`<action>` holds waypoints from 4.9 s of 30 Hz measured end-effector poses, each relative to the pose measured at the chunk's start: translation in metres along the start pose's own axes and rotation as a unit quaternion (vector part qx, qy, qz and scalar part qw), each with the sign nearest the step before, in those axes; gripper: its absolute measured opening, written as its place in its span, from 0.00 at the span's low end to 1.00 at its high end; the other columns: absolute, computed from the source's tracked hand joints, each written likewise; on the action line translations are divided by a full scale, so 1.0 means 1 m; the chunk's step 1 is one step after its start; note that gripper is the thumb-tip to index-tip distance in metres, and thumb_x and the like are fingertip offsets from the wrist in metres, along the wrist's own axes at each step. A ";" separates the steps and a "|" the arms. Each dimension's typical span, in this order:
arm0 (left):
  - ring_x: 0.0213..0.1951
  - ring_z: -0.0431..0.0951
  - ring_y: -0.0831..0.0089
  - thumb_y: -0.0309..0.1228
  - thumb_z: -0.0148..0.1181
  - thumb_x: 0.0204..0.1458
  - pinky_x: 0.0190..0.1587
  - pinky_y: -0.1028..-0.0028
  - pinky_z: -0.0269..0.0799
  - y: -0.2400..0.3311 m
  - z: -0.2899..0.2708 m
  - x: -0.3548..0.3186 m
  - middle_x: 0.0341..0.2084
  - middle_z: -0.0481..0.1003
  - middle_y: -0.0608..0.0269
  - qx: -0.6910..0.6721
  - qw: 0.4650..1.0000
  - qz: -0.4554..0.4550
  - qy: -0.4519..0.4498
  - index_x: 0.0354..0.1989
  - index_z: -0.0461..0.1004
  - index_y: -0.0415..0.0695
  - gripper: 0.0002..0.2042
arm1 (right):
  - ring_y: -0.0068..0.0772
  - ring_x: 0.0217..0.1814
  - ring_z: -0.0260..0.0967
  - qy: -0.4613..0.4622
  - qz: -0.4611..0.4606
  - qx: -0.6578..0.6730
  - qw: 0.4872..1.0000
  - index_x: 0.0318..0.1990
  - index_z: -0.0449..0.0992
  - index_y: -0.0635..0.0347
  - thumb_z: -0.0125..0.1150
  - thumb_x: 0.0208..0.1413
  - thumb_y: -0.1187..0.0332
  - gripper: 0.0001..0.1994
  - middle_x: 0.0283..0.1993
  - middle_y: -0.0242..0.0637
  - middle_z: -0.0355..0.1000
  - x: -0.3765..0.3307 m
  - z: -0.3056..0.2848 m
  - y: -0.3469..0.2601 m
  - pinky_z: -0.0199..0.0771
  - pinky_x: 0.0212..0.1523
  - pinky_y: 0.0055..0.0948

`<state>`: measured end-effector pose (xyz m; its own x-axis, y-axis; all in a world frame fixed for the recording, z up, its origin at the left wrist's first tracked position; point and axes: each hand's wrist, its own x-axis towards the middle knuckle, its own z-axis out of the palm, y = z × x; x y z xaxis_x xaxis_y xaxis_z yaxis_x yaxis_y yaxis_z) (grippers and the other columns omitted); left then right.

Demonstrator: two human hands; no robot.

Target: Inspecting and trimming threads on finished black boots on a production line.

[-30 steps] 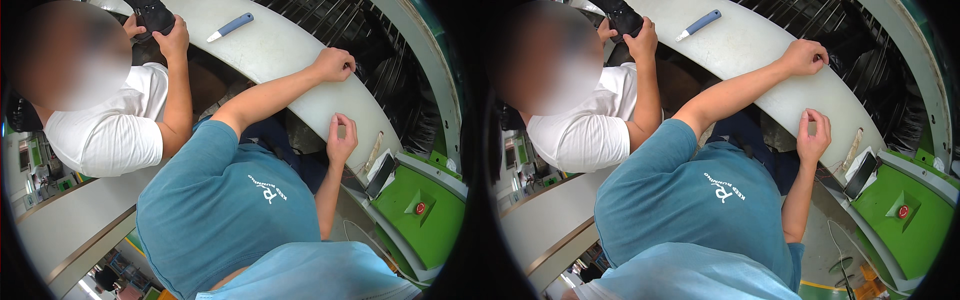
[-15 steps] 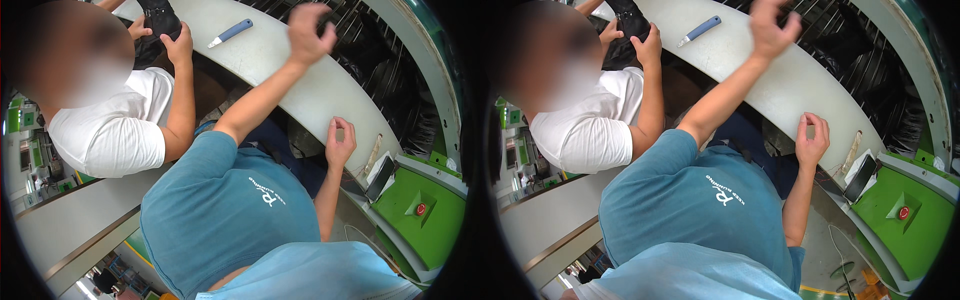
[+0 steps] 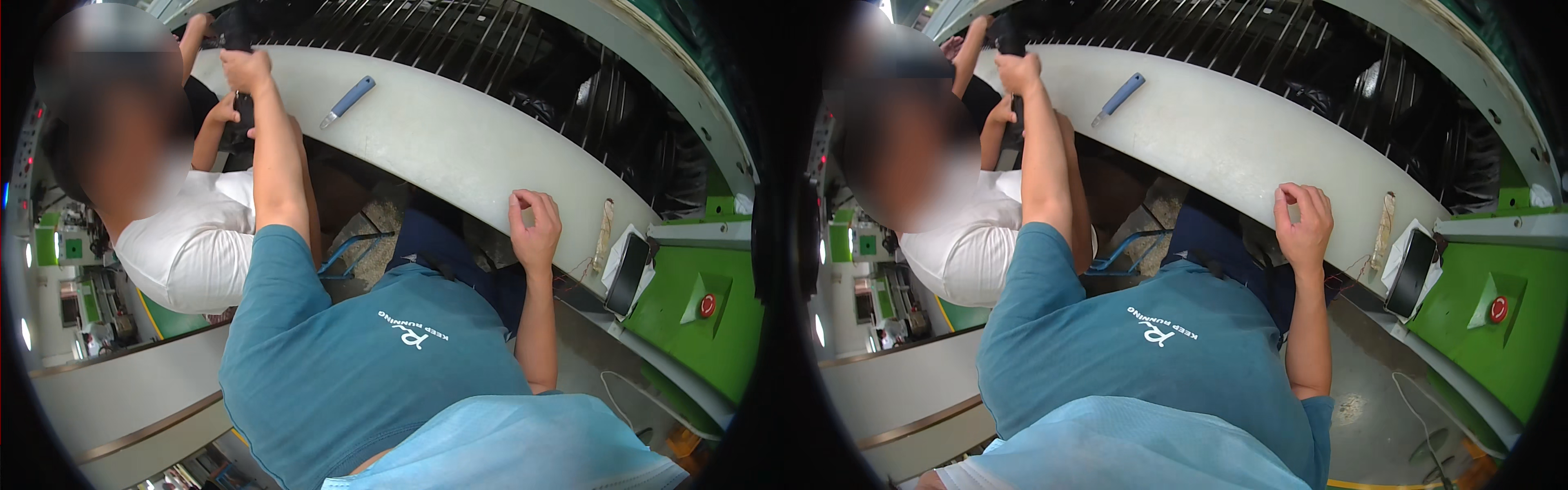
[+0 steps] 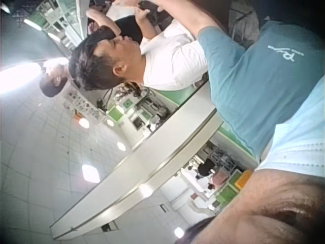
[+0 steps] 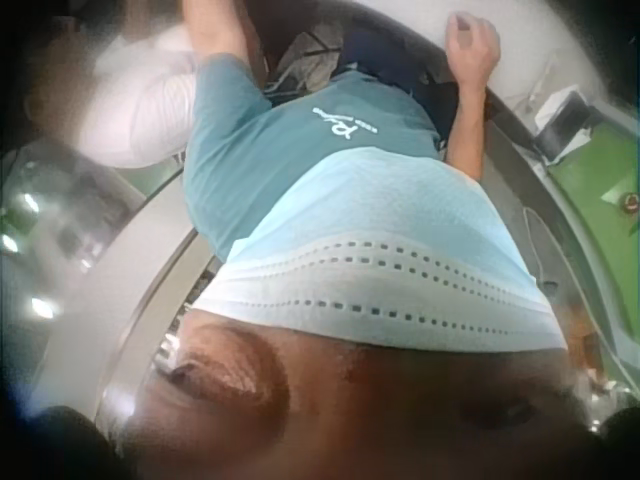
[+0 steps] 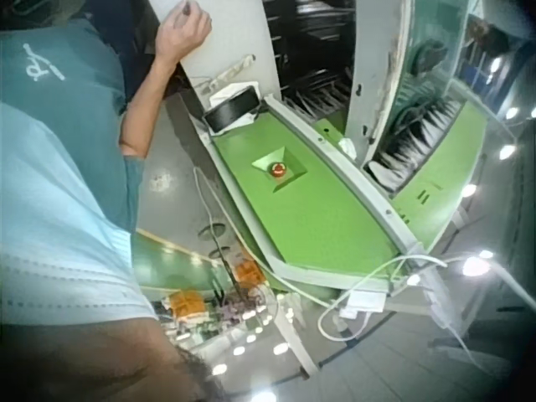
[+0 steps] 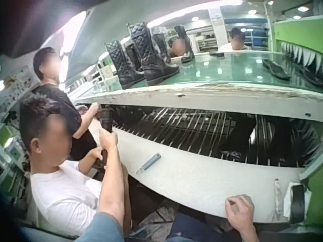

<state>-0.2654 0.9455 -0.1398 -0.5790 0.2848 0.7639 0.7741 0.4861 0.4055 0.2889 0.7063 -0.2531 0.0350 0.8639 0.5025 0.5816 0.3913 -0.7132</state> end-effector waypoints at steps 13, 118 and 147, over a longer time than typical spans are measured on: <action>0.36 0.89 0.49 0.41 0.70 0.62 0.39 0.59 0.82 0.053 -0.119 -0.007 0.33 0.86 0.43 -0.238 0.959 0.104 0.110 0.43 0.84 0.31 0.19 | 0.39 0.35 0.74 -0.011 -0.028 0.008 1.000 0.37 0.81 0.58 0.70 0.56 0.74 0.04 0.31 0.34 0.76 -0.001 -0.003 0.007 0.72 0.42 0.37; 0.44 0.86 0.77 0.25 0.68 0.62 0.51 0.78 0.82 0.073 -0.262 -0.322 0.43 0.86 0.54 -0.582 0.147 -0.167 -0.782 0.53 0.79 0.30 0.14 | 0.60 0.51 0.82 -0.368 -0.252 0.340 0.828 0.56 0.67 0.58 0.57 0.70 0.69 0.12 0.53 0.61 0.79 0.060 -0.102 -0.056 0.74 0.55 0.57; 0.48 0.87 0.52 0.42 0.84 0.39 0.51 0.62 0.83 0.090 -0.267 -0.285 0.47 0.84 0.49 -0.530 0.642 0.217 -0.510 0.60 0.77 0.39 0.38 | 0.53 0.59 0.80 -0.112 0.014 0.434 0.894 0.65 0.64 0.64 0.93 0.32 0.53 0.53 0.55 0.55 0.79 0.033 -0.024 -0.003 0.80 0.63 0.49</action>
<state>0.0376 0.6878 -0.1870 0.3017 0.8592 0.4133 0.3448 -0.5024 0.7929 0.3080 0.7257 -0.2228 -0.1811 0.8806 0.4379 -0.2706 0.3835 -0.8830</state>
